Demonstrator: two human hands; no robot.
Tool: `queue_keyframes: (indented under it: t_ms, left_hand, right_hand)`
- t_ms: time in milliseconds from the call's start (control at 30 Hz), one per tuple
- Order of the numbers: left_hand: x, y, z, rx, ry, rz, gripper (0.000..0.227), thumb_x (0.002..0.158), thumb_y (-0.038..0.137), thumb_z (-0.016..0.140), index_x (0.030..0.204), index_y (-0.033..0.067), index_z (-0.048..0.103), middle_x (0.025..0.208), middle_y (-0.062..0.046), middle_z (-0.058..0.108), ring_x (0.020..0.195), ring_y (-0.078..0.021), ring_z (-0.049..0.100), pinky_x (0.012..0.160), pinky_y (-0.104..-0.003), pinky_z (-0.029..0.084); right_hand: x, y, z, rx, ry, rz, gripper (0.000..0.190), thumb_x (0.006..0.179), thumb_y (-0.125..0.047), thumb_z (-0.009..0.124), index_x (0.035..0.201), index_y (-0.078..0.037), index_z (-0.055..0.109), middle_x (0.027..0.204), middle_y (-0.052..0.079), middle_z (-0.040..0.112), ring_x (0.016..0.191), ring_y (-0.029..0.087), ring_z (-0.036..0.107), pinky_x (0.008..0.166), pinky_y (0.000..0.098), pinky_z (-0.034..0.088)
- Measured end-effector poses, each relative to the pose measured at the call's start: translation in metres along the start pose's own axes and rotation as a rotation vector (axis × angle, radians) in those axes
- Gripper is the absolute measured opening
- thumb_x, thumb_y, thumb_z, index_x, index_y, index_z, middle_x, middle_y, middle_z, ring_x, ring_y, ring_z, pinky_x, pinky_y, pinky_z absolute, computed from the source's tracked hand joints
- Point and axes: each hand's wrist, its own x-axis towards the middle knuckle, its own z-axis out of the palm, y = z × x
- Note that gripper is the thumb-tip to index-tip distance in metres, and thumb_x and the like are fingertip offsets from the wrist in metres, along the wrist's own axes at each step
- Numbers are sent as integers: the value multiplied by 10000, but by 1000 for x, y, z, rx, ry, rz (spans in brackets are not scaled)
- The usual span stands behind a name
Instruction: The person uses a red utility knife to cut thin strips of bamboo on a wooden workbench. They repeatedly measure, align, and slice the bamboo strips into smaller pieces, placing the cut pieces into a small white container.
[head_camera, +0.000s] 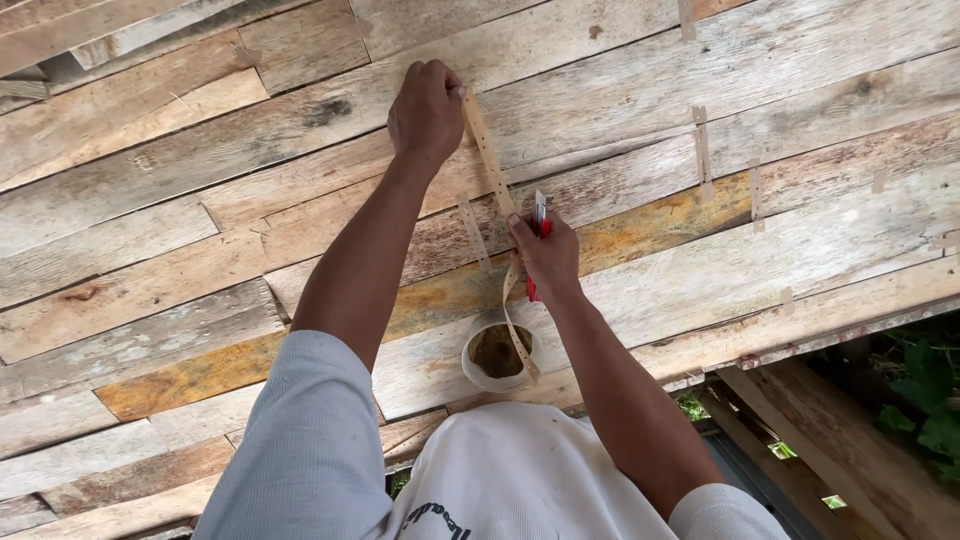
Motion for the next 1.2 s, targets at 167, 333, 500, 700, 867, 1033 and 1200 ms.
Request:
queue_keyframes:
  t_ms: [167,333,500,700,867,1033,1200]
  left_hand:
    - [2,-6,10,49,30,30,169,994,233,721,896,234,584,975,41,609,746,-180,613,553,-401,462]
    - [5,-10,19,69,81,37,209,950,157,750,881,235,569,946,43,594,701,-191,599,520,-403,439]
    - [10,-17,30,69,128,36,233,910,95,744,878,244,567,927,52,580,671,-190,581,485,-386,425]
    - [18,-4,10,-6,76,-148,303,823,50,770,822,264,555,763,90,666,662,-145,627,458,-371,443]
    - [25,0,1,-23,22,-260,367,790,255,901,754,305,539,715,141,653,662,-118,647,499,-367,473]
    - [27,5,-3,-43,13,-296,388,786,209,902,710,306,535,698,141,660,666,-121,666,499,-377,466]
    - [27,3,0,-27,28,-288,344,769,188,852,718,314,536,690,149,628,646,-116,633,489,-371,450]
  right_hand:
    - [1,1,2,-1,16,15,171,945,-210,765,889,-76,674,740,62,707,566,149,639,497,306,559]
    - [0,-3,4,11,27,22,158,939,-190,768,887,-69,681,743,65,709,587,139,638,532,287,598]
    - [-1,-6,6,-6,38,29,186,944,-187,773,849,-73,661,738,68,713,532,135,630,485,284,594]
    - [-4,-9,7,-50,59,37,188,953,-203,763,861,-86,649,748,64,719,510,149,659,387,291,536]
    - [-4,-17,11,-107,84,66,172,952,-191,765,851,-78,684,746,59,740,518,140,667,447,292,586]
    - [-2,-24,14,-216,119,70,232,949,-207,758,762,-80,707,676,41,733,505,129,674,492,305,614]
    - [8,-21,17,-413,158,94,282,932,-335,752,732,-143,701,699,-8,756,581,107,698,600,304,589]
